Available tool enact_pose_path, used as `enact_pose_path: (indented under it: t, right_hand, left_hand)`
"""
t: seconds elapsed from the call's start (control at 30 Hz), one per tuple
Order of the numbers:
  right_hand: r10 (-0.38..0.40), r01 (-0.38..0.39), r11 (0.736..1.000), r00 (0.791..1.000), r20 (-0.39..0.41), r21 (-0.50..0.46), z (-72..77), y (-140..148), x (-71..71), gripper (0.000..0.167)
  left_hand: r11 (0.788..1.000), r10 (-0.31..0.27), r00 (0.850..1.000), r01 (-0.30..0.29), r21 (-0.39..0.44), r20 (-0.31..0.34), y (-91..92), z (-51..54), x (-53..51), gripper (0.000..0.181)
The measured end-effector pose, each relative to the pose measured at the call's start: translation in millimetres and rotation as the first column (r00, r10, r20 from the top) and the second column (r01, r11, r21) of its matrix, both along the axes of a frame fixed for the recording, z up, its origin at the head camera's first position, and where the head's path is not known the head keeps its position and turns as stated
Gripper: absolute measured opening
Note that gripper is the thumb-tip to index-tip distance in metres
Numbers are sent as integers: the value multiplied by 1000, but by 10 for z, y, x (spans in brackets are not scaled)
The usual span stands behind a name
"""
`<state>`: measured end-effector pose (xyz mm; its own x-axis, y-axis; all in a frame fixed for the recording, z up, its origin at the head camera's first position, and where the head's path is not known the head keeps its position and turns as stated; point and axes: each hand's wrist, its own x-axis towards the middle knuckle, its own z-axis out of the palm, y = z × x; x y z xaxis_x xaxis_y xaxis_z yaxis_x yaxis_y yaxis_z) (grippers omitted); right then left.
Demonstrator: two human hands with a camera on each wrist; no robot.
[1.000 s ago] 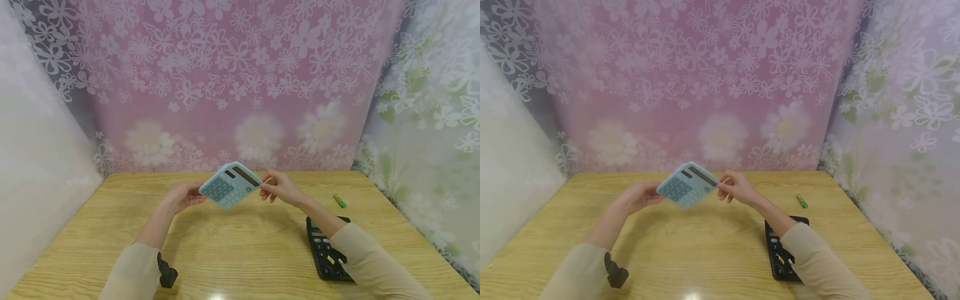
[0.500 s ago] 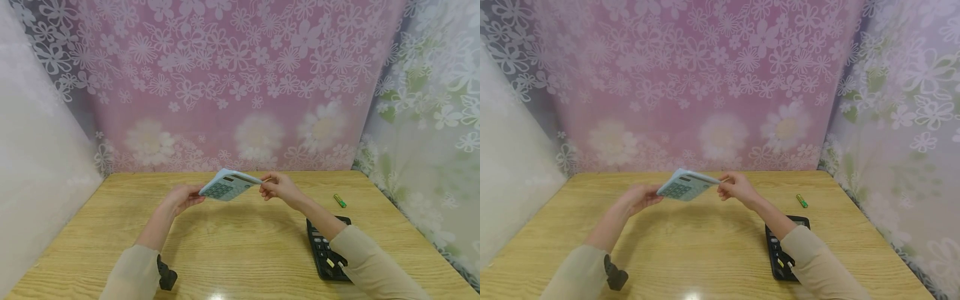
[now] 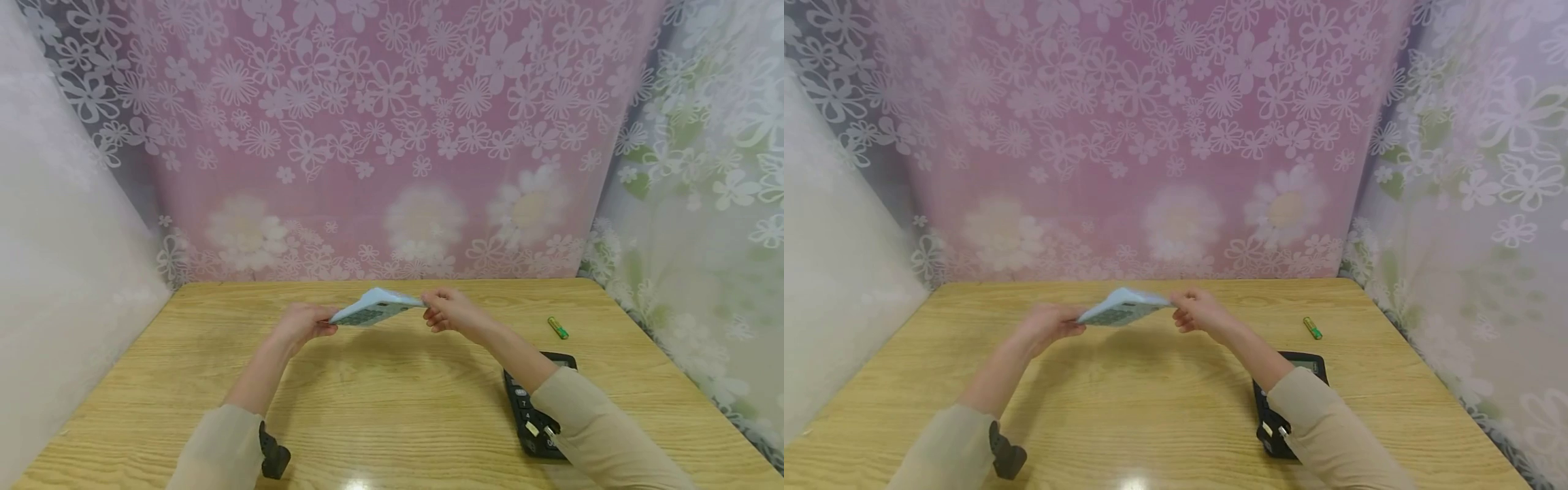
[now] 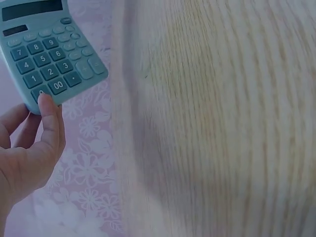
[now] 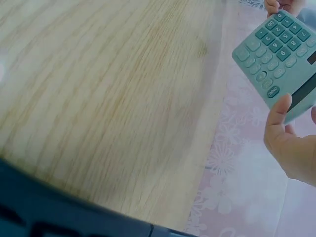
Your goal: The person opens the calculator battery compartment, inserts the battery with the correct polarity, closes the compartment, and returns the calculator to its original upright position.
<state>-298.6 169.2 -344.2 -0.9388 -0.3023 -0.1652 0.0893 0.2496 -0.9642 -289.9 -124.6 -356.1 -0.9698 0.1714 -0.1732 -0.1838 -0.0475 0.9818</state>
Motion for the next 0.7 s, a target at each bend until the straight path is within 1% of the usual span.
enact_pose_path:
  t: [0.07, 0.17, 0.23, 0.3, 0.37, 0.4, 0.6, 0.67, 0.7]
  right_hand:
    - [1, -1, 1000, 1000, 16, 17, -6, -16, -9, 36]
    - [5, -6, 999, 999, 35, 35, -36, -28, -13, 36]
    - [6, -8, 999, 999, 39, 41, -60, -31, -6, 36]
    - [12, -14, 999, 999, 38, 47, -83, -28, 6, 37]
    - [24, -26, 998, 999, 38, 54, -110, -25, 13, 38]
    - [26, -29, 998, 999, 44, 54, -122, -26, 15, 39]
    - [-4, -2, 995, 998, 66, 95, -214, -82, 9, 46]
    - [-17, 9, 993, 998, 60, 119, -234, -111, 17, 47]
    - [-20, 13, 991, 998, 56, 133, -241, -123, 22, 48]
  left_hand:
    - [1000, -6, 1000, 5, -27, -17, 7, -5, 6, 31]
    - [994, -15, 999, 9, -110, -49, 25, -5, 26, 30]
    - [981, -33, 997, 19, -192, -74, 39, -6, 44, 29]
    - [962, -57, 993, 27, -273, -104, 59, -4, 73, 29]
    - [942, -80, 989, 34, -333, -126, 77, 0, 105, 29]
    - [935, -87, 988, 35, -353, -131, 85, 3, 120, 30]
    - [912, -120, 982, 51, -406, -147, 101, 28, 189, 37]
    - [902, -141, 979, 65, -428, -149, 94, 33, 203, 41]
    - [892, -159, 975, 76, -445, -152, 90, 32, 211, 42]
